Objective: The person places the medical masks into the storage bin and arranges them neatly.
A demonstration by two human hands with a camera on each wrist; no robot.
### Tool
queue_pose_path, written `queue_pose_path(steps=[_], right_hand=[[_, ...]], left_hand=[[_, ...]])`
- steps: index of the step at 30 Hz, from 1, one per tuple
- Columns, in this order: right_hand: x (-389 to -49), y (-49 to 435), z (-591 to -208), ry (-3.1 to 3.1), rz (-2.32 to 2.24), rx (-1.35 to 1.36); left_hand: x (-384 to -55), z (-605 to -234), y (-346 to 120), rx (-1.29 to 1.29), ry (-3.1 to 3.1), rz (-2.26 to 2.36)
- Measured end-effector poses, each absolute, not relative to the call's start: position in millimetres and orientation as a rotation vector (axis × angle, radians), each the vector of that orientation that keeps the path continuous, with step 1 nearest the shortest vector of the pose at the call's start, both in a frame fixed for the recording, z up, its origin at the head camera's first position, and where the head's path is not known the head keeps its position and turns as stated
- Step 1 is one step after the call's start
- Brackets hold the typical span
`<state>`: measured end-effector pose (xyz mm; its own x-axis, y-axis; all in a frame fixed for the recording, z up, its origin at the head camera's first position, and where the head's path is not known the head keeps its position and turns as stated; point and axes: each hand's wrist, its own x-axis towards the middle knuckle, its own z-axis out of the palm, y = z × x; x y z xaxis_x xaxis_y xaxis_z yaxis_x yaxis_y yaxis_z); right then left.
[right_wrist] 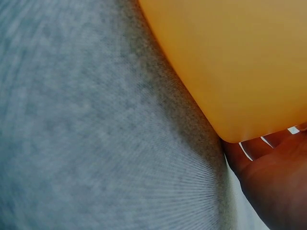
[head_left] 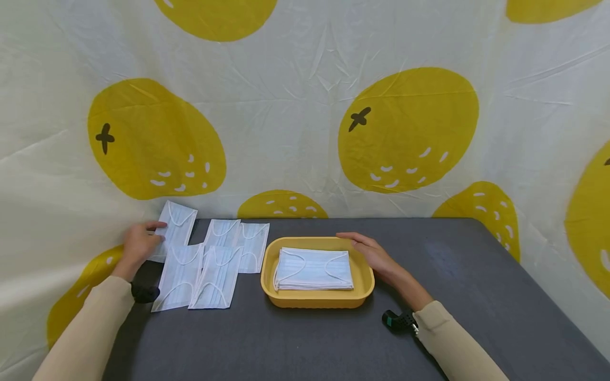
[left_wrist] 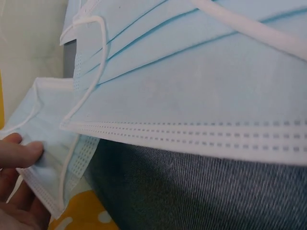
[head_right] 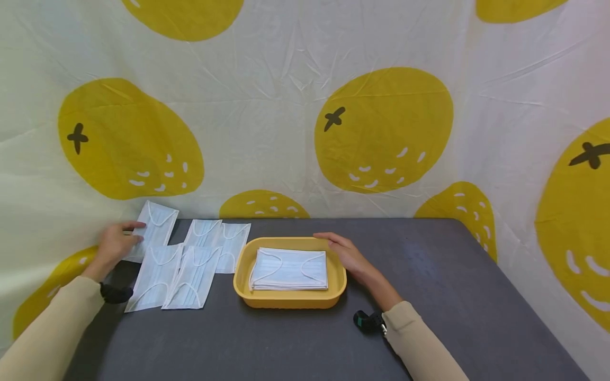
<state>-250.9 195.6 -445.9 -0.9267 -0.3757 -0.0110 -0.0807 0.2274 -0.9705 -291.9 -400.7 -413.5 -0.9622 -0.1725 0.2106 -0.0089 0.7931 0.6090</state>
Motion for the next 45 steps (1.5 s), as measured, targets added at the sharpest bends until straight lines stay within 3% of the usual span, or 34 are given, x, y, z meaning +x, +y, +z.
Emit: queue_pose_path(steps=[20, 36, 45], right_hand=[[-254.5, 198.2, -448.8, 2.278, -1.757, -0.496], [-254.0, 198.4, -448.1, 2.267, -1.769, -0.495], [-254.0, 198.2, -445.9, 2.263, -1.769, -0.506]], left_hand=[[-278.6, -394.1, -388.5, 0.038, -2.324, -0.724], [-269.4, -361.2, -336.1, -0.188, -2.174, -0.794], [-265.6, -345.2, -298.0, -0.181, -2.257, -0.975]])
